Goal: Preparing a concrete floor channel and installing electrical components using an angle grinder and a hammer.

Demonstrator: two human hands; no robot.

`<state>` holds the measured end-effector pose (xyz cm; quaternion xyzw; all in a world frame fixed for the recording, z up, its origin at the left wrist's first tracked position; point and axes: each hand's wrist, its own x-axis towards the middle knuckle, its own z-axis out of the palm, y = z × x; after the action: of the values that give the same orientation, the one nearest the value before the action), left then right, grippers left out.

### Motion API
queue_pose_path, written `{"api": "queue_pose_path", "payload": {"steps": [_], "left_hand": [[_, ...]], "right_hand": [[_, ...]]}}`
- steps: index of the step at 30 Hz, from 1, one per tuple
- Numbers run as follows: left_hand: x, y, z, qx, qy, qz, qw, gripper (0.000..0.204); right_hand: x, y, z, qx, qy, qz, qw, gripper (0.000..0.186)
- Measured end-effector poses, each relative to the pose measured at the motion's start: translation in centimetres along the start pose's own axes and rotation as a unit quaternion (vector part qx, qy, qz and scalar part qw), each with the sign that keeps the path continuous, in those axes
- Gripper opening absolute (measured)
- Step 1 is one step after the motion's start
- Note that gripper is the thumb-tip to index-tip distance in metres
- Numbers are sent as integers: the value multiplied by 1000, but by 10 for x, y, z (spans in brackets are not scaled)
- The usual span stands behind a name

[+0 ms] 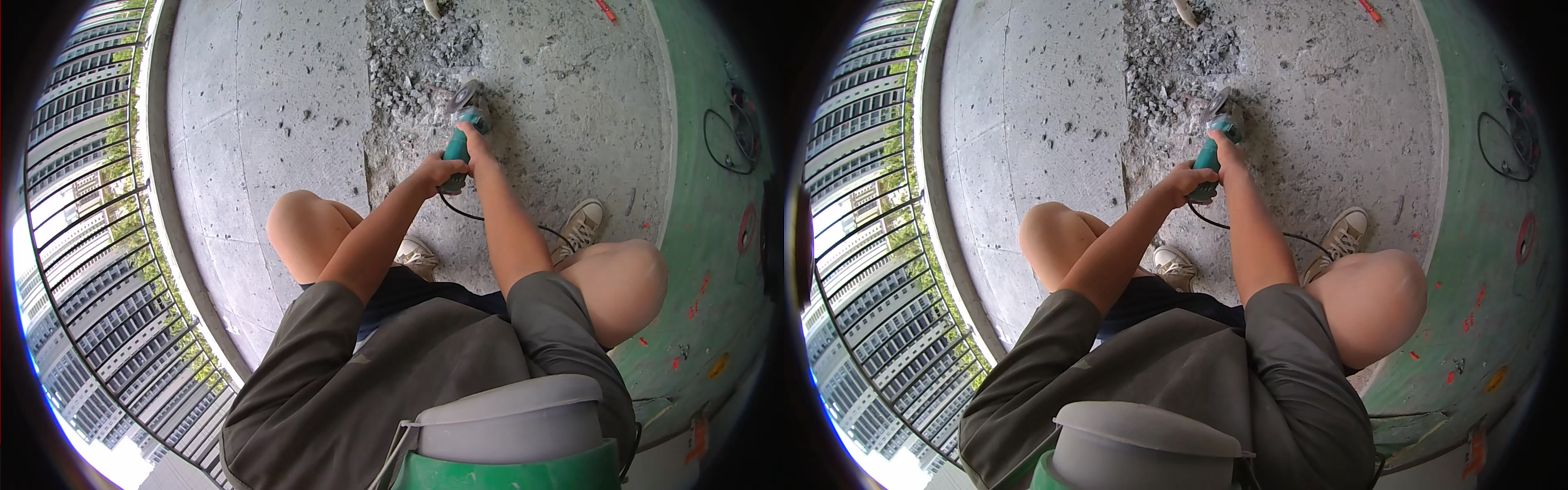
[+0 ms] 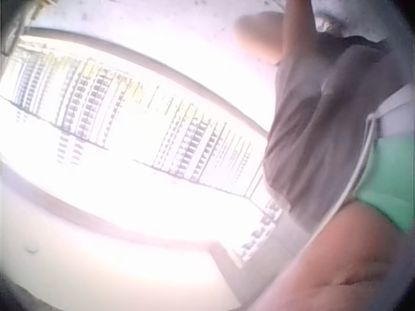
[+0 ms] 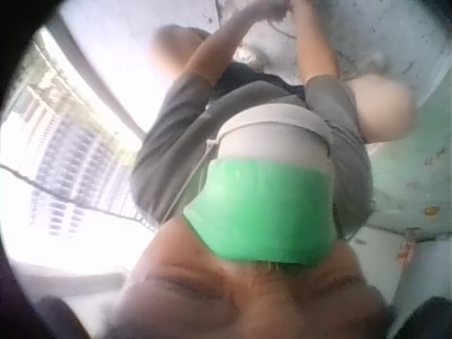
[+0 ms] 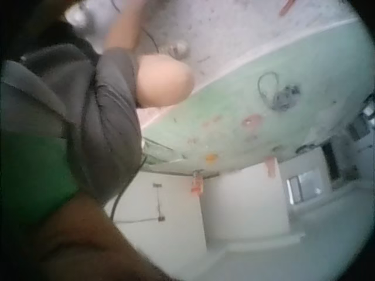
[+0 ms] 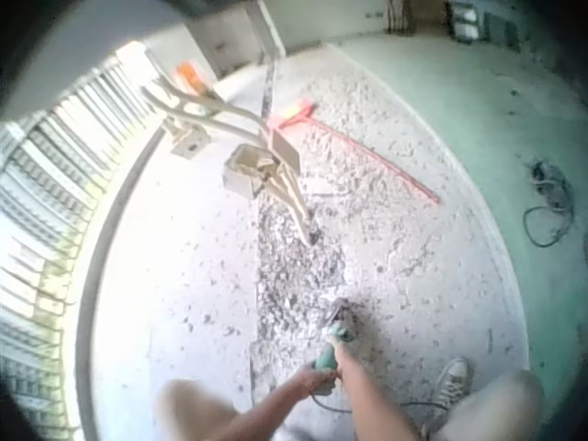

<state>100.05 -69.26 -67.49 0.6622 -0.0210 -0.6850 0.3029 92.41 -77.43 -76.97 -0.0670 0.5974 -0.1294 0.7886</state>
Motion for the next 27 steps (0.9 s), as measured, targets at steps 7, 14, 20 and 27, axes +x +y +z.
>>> {"api": "queue_pose_path", "payload": {"steps": [7, 14, 20, 27], "left_hand": [[2, -1, -1, -8, -17, 5, 1000, 37], [2, -2, 0, 2, 4, -1, 1000, 36], [1, -1, 0, 2, 8, 3, 1000, 36], [-1, 0, 0, -13, -1, 3, 1000, 47]], "right_hand": [[1, 1, 0, -8, -1, 11, 1000, 45], [-6, -2, 0, 1, -20, 12, 1000, 47], [-6, -3, 1, -10, -18, 23, 1000, 48], [-3, -2, -1, -12, -21, 5, 1000, 49]]}}
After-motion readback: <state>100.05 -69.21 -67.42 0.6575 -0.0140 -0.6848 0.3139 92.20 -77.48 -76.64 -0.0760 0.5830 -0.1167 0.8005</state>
